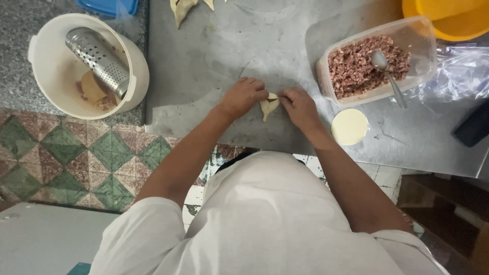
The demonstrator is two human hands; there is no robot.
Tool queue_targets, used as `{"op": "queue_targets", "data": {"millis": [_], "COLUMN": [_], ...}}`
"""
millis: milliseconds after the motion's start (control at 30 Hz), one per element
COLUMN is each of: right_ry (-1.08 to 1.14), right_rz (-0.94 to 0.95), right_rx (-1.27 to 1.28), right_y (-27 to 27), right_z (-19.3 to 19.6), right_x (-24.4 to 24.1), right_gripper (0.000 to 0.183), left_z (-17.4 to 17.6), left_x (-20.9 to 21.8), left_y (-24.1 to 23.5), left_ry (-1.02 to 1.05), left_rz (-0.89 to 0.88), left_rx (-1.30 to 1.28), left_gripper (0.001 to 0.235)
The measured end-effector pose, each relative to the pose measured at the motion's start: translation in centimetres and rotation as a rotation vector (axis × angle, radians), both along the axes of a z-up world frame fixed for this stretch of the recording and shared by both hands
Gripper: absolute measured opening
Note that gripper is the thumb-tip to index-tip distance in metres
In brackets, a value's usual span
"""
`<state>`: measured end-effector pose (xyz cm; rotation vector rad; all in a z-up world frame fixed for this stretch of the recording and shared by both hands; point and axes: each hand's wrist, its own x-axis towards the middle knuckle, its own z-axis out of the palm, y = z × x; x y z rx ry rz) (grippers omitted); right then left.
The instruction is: The person is preparing empanadas by placing meat filling onto circular dough pieces and folding them into a triangular shape on a stainless steel prep table.
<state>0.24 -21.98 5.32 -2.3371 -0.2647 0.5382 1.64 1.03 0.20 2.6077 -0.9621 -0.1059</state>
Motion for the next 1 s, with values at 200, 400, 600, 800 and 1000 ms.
{"op": "queue_targets", "data": {"millis": [200, 400, 600, 800, 1000], "right_ry": [-0.005, 0.047, 0.048, 0.035, 0.019], "right_rz": [0.005, 0.009, 0.025, 0.029, 0.029], "right_rx": [0.002, -0.014, -0.001, 0.019, 0.021], "right_y": [0.1, 0.1, -0.1, -0.2, -0.1], "right_z": [0.5, 0.6, 0.9, 0.9, 1.1], "right_x": [0.2, 0.2, 0.2, 0.2, 0.2], "right_gripper": [0.017, 0.019, 0.018, 0.018, 0.017], "left_z": [1.4, -0.8, -1.2, -0.6, -1.9], "left_x": [-0.1, -0.1, -0.7, -0.8, -0.2], "left_y": [-0.1, -0.1, -0.3, -0.4, -0.7], "left_ry": [-0.003, 0.031, 0.069, 0.086, 0.044], "left_rz": [0.006, 0.008, 0.037, 0.034, 0.006], "left_rx": [-0.026, 0.002, -0.055, -0.026, 0.050], "left_gripper": [0.003, 0.004, 0.007, 0.007, 0.007]}}
